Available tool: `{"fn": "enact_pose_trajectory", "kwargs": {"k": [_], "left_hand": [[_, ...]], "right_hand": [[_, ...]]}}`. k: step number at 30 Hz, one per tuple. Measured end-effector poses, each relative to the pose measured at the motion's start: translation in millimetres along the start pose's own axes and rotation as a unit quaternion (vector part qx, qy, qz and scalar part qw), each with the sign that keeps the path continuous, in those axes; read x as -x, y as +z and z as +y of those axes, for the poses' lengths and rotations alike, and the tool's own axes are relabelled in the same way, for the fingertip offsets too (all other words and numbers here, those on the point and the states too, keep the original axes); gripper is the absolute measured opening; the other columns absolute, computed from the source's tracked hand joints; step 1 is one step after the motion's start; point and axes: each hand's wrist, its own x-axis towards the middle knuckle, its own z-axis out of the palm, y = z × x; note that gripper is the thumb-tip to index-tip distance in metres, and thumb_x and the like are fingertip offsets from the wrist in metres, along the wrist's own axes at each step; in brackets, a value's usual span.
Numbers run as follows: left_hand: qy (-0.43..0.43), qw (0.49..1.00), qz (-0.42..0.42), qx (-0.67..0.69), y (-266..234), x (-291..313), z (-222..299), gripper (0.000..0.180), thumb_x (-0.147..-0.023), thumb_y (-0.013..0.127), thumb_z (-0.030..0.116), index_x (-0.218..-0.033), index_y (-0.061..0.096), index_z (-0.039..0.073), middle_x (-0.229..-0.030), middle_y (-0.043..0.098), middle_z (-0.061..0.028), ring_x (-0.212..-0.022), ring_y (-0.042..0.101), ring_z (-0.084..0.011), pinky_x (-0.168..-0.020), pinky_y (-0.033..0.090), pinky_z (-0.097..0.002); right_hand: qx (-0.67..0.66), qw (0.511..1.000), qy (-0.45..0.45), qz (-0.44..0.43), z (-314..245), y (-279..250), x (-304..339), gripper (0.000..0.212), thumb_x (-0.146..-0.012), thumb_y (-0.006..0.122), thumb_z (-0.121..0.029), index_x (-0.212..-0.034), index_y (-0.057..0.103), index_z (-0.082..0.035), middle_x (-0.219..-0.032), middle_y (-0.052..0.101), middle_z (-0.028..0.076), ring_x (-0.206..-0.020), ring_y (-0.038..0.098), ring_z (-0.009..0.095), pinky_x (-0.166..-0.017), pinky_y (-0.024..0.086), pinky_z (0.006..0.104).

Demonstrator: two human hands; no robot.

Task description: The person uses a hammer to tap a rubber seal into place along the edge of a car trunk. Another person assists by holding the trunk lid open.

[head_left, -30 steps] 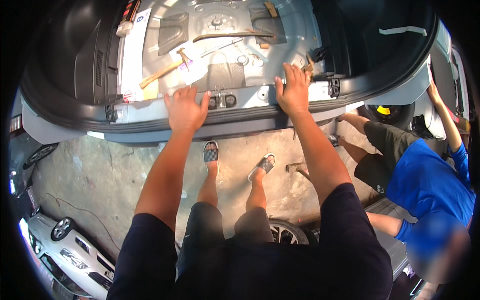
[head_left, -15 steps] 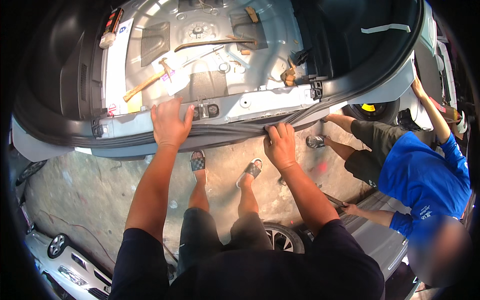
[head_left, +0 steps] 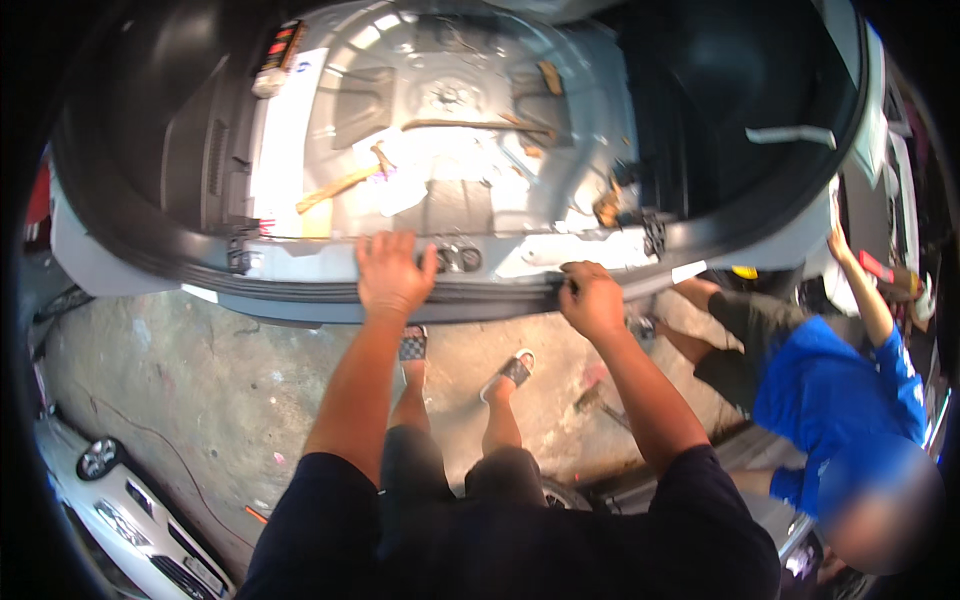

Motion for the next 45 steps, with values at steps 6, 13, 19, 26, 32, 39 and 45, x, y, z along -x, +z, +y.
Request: {"fn": "enact_pose_trajectory", "kwargs": {"k": [6,13,19,26,32,39,45], "left_hand": [[-0.019,0.998,-0.027,0.046,-2.6,-3.6,-10.0,0.049,-0.102,0.065,0.048,-0.125,0.076,0.006,-0.134,0.075,-0.0188,-0.133,0.062,-0.0383,-0.129,0.031,-0.0637],[0.046,0.996,0.001,0.083,31.0,-41.0,29.9,0.061,-0.1,0.063,0.051,-0.135,0.076,0.003,-0.147,0.068,-0.0261,-0.148,0.052,-0.0451,-0.133,0.029,-0.0645],[-0.041,0.988,-0.096,0.114,19.0,21.8,-12.2,0.062,-0.104,0.058,0.047,-0.152,0.066,0.009,-0.159,0.062,-0.0177,-0.159,0.041,-0.0392,-0.134,0.015,-0.0707],[0.0,0.962,-0.266,0.064,-12.8,-20.5,-3.4,0.059,-0.106,0.051,0.037,-0.154,0.061,0.003,-0.159,0.058,-0.0247,-0.162,0.039,-0.0431,-0.136,0.022,-0.0642],[-0.096,0.983,-0.079,0.139,0.7,1.3,-7.9,0.052,-0.098,0.063,0.042,-0.126,0.075,0.0,-0.141,0.067,-0.0273,-0.146,0.053,-0.0504,-0.134,0.024,-0.0648],[0.001,0.999,0.034,0.028,-5.7,6.3,-9.8,0.048,-0.1,0.068,0.04,-0.137,0.072,0.009,-0.134,0.072,-0.0124,-0.136,0.06,-0.034,-0.128,0.033,-0.0593],[0.165,0.983,0.006,0.082,5.0,64.1,119.0,0.06,-0.096,0.078,0.037,-0.147,0.065,0.008,-0.145,0.065,-0.01,-0.142,0.054,-0.0338,-0.127,0.03,-0.0626]], "right_hand": [[-0.172,0.979,0.073,-0.076,-66.8,24.9,-143.2,0.027,-0.097,0.07,-0.016,-0.119,0.079,-0.004,-0.112,0.081,0.021,-0.099,0.08,0.039,-0.092,0.062,0.0481],[0.145,0.954,-0.248,-0.088,53.3,226.3,-364.4,0.039,-0.11,0.062,-0.02,-0.142,0.068,0.003,-0.135,0.076,0.02,-0.121,0.074,0.034,-0.109,0.059,0.0469],[-0.394,0.707,0.14,-0.571,-248.7,309.8,-279.1,0.096,-0.102,0.063,-0.077,-0.173,0.038,-0.017,-0.168,0.047,0.02,-0.138,0.058,0.037,-0.107,0.051,0.0555],[-0.479,0.799,0.258,-0.259,-213.8,255.2,-302.6,0.016,-0.109,0.07,-0.028,-0.109,0.069,-0.012,-0.089,0.063,0.0,-0.07,0.061,0.016,-0.062,0.054,0.035],[-0.397,0.909,0.042,-0.119,-163.2,21.1,-159.2,0.07,-0.108,0.061,0.002,-0.172,0.034,-0.011,-0.106,0.067,0.008,-0.075,0.065,0.014,-0.065,0.056,0.0323],[-0.258,0.932,0.208,-0.149,-38.5,-135.2,25.5,0.073,-0.104,0.068,0.0,-0.172,0.043,-0.009,-0.093,0.072,0.01,-0.075,0.065,0.016,-0.074,0.059,0.0356],[-0.137,0.987,0.071,-0.037,8.9,-127.0,97.0,0.076,-0.1,0.064,0.005,-0.172,0.043,-0.01,-0.142,0.071,0.033,-0.134,0.069,0.048,-0.108,0.057,0.0481]]}}
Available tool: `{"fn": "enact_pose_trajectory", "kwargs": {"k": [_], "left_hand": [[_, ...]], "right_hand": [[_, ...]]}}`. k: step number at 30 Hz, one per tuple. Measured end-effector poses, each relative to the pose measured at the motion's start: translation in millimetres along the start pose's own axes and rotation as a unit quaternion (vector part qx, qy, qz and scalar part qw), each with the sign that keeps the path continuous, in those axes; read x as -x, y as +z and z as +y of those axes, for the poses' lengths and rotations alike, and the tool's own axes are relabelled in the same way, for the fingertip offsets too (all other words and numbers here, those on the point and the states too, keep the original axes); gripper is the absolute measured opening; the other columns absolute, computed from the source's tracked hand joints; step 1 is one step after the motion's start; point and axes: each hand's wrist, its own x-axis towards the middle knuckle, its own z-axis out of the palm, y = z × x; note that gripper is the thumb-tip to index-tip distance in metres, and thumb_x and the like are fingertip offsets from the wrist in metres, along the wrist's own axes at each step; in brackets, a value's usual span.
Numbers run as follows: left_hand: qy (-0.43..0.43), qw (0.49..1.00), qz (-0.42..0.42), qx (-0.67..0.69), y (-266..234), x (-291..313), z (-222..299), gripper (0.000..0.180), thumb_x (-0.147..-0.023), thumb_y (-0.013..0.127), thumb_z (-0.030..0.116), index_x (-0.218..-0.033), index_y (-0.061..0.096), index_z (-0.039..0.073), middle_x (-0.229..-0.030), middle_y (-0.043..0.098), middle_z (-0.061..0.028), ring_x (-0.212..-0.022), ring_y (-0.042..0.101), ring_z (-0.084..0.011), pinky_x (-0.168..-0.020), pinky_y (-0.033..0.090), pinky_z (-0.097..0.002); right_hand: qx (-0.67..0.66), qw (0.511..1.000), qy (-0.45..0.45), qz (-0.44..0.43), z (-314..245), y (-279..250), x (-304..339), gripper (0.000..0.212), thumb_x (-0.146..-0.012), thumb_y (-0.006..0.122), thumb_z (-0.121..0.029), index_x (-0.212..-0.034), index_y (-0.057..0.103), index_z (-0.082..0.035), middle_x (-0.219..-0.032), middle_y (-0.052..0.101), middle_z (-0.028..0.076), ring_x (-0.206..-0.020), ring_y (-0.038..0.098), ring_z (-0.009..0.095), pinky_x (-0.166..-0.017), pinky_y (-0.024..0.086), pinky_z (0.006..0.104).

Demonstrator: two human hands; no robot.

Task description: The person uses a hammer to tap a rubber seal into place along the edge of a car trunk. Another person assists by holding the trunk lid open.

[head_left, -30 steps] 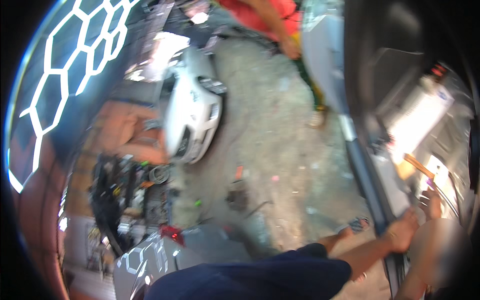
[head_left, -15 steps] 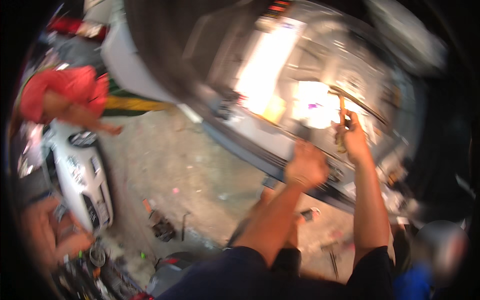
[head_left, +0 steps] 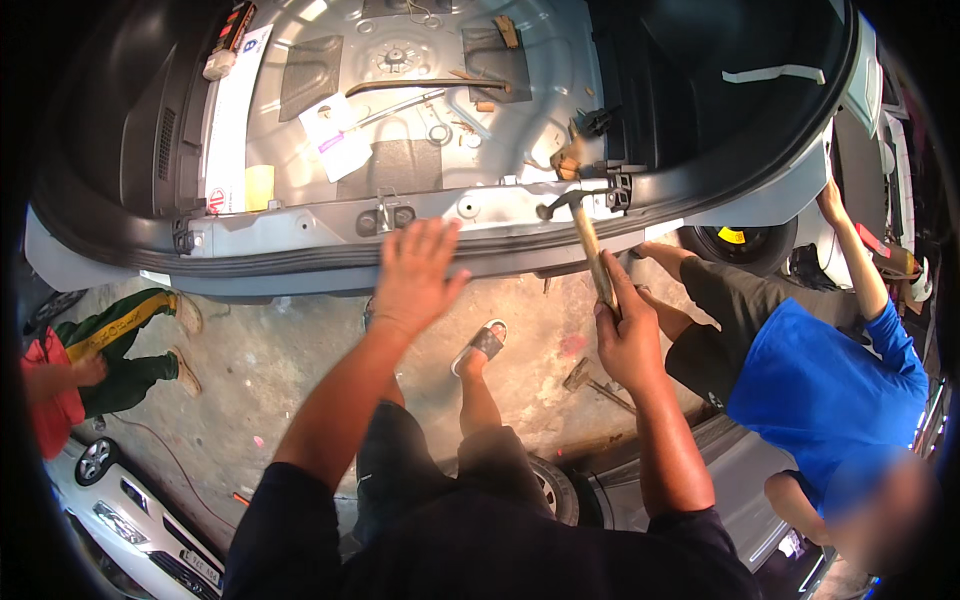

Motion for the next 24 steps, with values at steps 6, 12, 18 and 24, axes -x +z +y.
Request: {"fn": "enact_pose_trajectory", "kwargs": {"k": [6,12,18,24], "left_hand": [[-0.033,0.999,-0.007,-0.027,43.4,25.2,36.5,0.061,-0.092,0.081,0.029,-0.148,0.067,0.01,-0.139,0.064,-0.007,-0.152,0.046,-0.0323,-0.13,0.027,-0.0657],[0.004,0.995,0.075,-0.06,63.7,42.6,29.9,0.046,-0.095,0.077,0.023,-0.139,0.073,0.013,-0.135,0.066,-0.0021,-0.143,0.052,-0.0279,-0.131,0.03,-0.0656],[0.019,0.994,0.08,-0.072,74.1,43.9,29.0,0.051,-0.094,0.081,0.023,-0.143,0.072,0.014,-0.135,0.069,-0.0021,-0.14,0.055,-0.0292,-0.131,0.031,-0.065],[0.011,0.993,0.086,-0.077,75.7,51.2,19.9,0.054,-0.093,0.082,0.025,-0.144,0.071,0.016,-0.136,0.068,-0.0003,-0.139,0.056,-0.0269,-0.131,0.032,-0.0635]], "right_hand": [[0.004,1.0,-0.004,-0.029,-5.8,-1.3,-9.7,0.075,-0.101,0.064,0.002,-0.172,0.045,-0.016,-0.137,0.072,0.029,-0.12,0.072,0.051,-0.102,0.058,0.0513],[0.036,0.994,-0.1,0.003,-13.3,6.6,-10.3,0.075,-0.101,0.066,-0.003,-0.171,0.046,-0.022,-0.105,0.07,0.02,-0.093,0.073,0.046,-0.084,0.059,0.054],[0.08,0.992,-0.085,-0.047,-0.9,31.3,-15.2,0.071,-0.101,0.065,-0.002,-0.168,0.05,-0.022,-0.109,0.073,0.02,-0.096,0.075,0.045,-0.084,0.061,0.0543],[-0.05,0.978,-0.189,0.067,-69.4,4.1,-29.7,0.07,-0.098,0.066,0.003,-0.165,0.056,-0.019,-0.117,0.075,0.021,-0.099,0.077,0.042,-0.084,0.062,0.0492]]}}
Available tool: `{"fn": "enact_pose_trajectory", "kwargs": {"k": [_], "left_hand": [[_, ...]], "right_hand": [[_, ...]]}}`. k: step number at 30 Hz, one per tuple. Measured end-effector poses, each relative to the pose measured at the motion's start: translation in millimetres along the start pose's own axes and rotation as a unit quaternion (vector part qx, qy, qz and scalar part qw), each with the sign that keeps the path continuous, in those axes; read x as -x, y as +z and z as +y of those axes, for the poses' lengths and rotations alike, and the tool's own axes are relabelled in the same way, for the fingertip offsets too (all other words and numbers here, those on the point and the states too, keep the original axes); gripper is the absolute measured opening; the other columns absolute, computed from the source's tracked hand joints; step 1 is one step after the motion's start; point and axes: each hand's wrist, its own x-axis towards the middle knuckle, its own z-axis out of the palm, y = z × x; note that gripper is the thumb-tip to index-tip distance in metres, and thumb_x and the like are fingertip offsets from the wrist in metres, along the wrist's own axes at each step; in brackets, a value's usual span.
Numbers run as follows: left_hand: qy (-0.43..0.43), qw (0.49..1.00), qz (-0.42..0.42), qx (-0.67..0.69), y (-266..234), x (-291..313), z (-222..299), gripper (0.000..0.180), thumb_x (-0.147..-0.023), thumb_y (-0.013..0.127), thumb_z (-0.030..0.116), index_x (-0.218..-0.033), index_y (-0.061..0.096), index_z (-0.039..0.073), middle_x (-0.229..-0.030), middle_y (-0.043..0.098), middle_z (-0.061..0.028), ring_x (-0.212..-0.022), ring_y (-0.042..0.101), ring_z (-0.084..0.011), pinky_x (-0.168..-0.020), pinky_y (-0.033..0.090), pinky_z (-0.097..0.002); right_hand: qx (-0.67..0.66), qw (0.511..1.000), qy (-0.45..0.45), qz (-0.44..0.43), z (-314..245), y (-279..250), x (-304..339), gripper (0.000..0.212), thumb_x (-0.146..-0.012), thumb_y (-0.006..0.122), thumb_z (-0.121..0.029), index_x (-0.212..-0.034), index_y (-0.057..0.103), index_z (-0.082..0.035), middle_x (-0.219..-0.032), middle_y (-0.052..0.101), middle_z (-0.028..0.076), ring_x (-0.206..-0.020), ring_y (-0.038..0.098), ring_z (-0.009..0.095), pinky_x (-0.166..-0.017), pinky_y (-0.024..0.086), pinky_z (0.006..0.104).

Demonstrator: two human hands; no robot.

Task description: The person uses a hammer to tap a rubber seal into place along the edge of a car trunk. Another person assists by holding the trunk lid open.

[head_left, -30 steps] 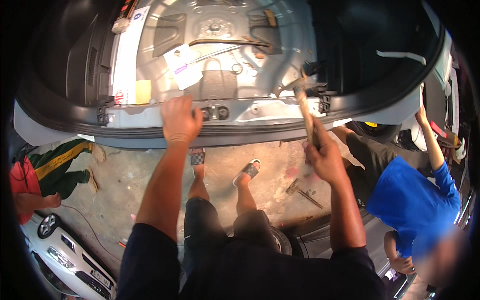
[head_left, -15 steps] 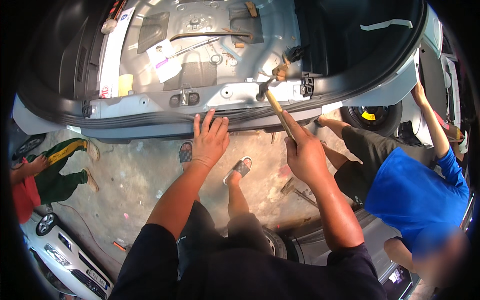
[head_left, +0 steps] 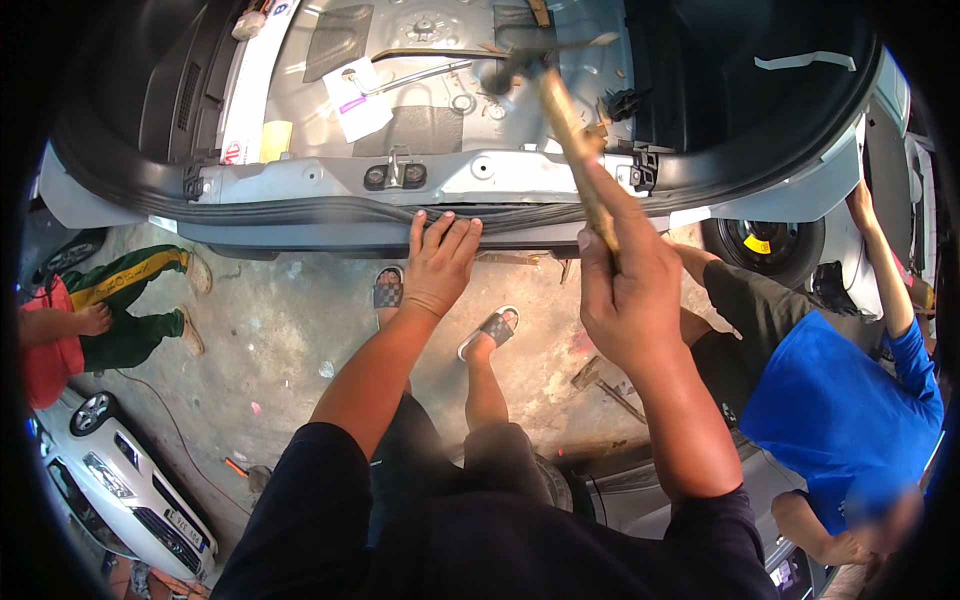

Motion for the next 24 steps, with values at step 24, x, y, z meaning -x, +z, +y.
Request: {"fn": "enact_pose_trajectory", "kwargs": {"k": [24], "left_hand": [[-0.004,1.0,-0.008,0.001,-4.7,-12.6,5.3,0.056,-0.09,0.083,0.023,-0.144,0.07,0.015,-0.132,0.068,0.0004,-0.135,0.057,-0.0249,-0.127,0.034,-0.0611]], "right_hand": [[0.15,0.967,0.146,-0.143,48.4,5.4,19.4,0.066,-0.1,0.064,-0.006,-0.163,0.053,-0.021,-0.113,0.076,0.024,-0.099,0.075,0.049,-0.088,0.061,0.0584]]}}
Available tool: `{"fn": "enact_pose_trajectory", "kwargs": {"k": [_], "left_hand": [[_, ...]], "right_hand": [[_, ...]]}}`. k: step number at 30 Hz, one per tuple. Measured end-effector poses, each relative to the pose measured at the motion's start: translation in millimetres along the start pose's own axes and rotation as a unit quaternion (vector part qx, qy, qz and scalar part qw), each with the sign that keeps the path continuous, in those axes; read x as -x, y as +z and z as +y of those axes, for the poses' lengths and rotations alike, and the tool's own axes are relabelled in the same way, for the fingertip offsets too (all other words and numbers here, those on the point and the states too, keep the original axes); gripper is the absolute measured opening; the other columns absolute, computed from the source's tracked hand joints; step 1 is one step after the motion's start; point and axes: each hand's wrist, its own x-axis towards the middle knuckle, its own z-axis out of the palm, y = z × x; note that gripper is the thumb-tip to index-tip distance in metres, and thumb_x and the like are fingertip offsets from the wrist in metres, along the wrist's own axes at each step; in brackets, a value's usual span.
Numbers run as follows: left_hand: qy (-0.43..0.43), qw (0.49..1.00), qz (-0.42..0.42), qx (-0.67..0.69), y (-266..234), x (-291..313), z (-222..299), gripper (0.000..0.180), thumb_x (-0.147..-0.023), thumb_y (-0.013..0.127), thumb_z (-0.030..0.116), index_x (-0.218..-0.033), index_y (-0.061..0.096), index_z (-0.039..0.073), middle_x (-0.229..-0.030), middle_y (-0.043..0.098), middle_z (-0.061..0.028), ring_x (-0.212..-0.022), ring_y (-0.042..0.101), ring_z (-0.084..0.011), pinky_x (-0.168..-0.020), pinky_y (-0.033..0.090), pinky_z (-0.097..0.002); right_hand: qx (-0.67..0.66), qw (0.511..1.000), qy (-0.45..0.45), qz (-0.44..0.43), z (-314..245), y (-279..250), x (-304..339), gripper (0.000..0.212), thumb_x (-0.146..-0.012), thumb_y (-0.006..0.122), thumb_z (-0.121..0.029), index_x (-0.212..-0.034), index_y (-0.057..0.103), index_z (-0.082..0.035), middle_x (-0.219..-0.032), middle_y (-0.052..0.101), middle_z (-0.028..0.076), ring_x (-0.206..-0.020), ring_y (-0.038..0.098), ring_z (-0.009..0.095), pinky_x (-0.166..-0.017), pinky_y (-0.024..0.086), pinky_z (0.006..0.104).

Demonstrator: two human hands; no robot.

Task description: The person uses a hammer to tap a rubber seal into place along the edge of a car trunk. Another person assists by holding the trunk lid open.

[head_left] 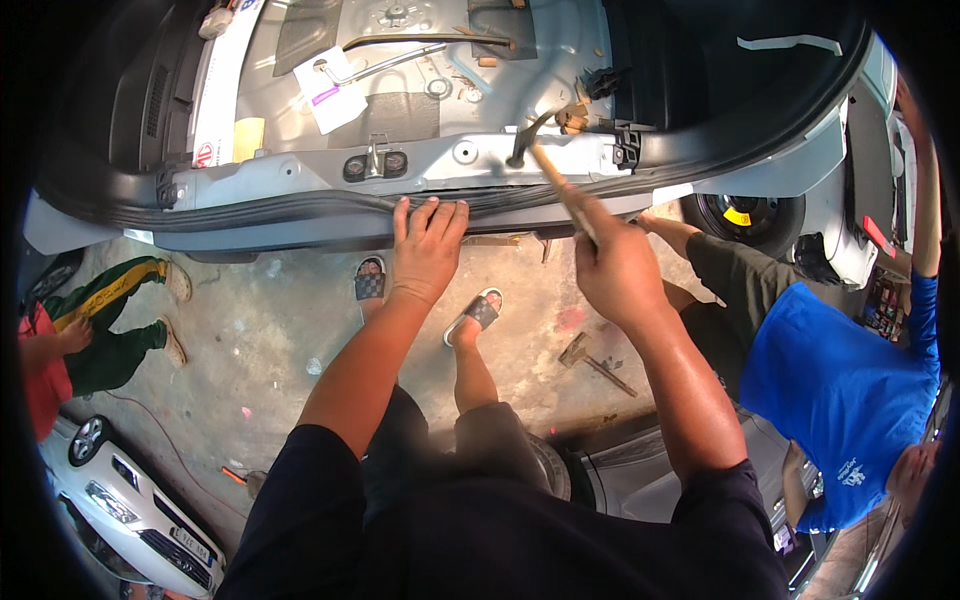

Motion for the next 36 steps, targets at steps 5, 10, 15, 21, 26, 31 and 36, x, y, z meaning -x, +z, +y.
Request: {"fn": "enact_pose_trajectory", "kwargs": {"k": [5,10,15,21,26,31,36], "left_hand": [[0.008,1.0,-0.004,-0.005,-5.3,-9.1,7.6,0.062,-0.088,0.086,0.023,-0.148,0.069,0.022,-0.129,0.067,-0.0006,-0.13,0.057,-0.0281,-0.125,0.033,-0.0645],[-0.02,0.999,-0.038,0.009,-13.1,-14.2,12.7,0.063,-0.087,0.089,0.029,-0.147,0.07,0.024,-0.125,0.066,-0.001,-0.129,0.056,-0.0302,-0.124,0.031,-0.0681],[-0.033,0.998,-0.041,0.03,-15.6,-18.8,15.5,0.06,-0.087,0.089,0.035,-0.144,0.072,0.023,-0.124,0.066,-0.0008,-0.13,0.055,-0.0295,-0.125,0.029,-0.0689],[-0.037,0.997,-0.05,0.037,-20.9,-24.5,18.5,0.053,-0.089,0.087,0.034,-0.138,0.073,0.022,-0.121,0.066,-0.0005,-0.13,0.055,-0.0287,-0.124,0.03,-0.0671],[-0.043,0.995,-0.07,0.061,-22.9,-30.4,13.4,0.048,-0.087,0.089,0.034,-0.132,0.076,0.019,-0.118,0.068,0.001,-0.125,0.057,-0.0259,-0.122,0.028,-0.0617],[-0.021,0.993,-0.068,0.097,-23.2,-36.8,11.9,0.043,-0.087,0.09,0.03,-0.126,0.077,0.018,-0.115,0.069,0.002,-0.123,0.059,-0.0247,-0.12,0.029,-0.0586],[-0.029,0.992,-0.073,0.099,-23.3,-32.8,9.3,0.042,-0.088,0.089,0.029,-0.126,0.076,0.018,-0.114,0.069,0.002,-0.123,0.059,-0.0245,-0.12,0.029,-0.0583]], "right_hand": [[0.036,0.998,0.028,-0.053,27.0,5.2,11.7,0.061,-0.102,0.06,-0.001,-0.161,0.055,-0.017,-0.116,0.077,0.027,-0.101,0.075,0.048,-0.088,0.059,0.0564],[-0.052,0.991,-0.008,0.125,15.9,-16.6,7.0,0.061,-0.101,0.063,-0.005,-0.16,0.055,-0.018,-0.108,0.078,0.028,-0.099,0.076,0.048,-0.088,0.06,0.0589],[0.069,0.996,0.053,-0.031,27.3,-36.6,-6.6,0.063,-0.101,0.063,-0.006,-0.162,0.054,-0.021,-0.107,0.077,0.026,-0.096,0.076,0.048,-0.088,0.06,0.0575],[0.117,0.978,0.118,-0.126,36.8,-32.3,-7.4,0.062,-0.101,0.062,-0.004,-0.161,0.055,-0.019,-0.109,0.078,0.026,-0.1,0.076,0.047,-0.089,0.061,0.0563],[-0.024,0.993,0.045,0.104,18.8,-52.1,-7.0,0.063,-0.101,0.064,-0.01,-0.162,0.054,-0.02,-0.112,0.078,0.028,-0.101,0.077,0.046,-0.091,0.062,0.0576],[0.1,0.99,0.055,-0.087,30.9,-48.3,-19.6,0.063,-0.102,0.063,-0.007,-0.163,0.053,-0.02,-0.111,0.078,0.027,-0.097,0.077,0.046,-0.086,0.06,0.0579],[0.001,0.996,0.035,0.076,-3.7,-63.6,-15.8,0.064,-0.102,0.062,-0.007,-0.164,0.052,-0.018,-0.111,0.077,0.028,-0.098,0.077,0.046,-0.087,0.06,0.0575]]}}
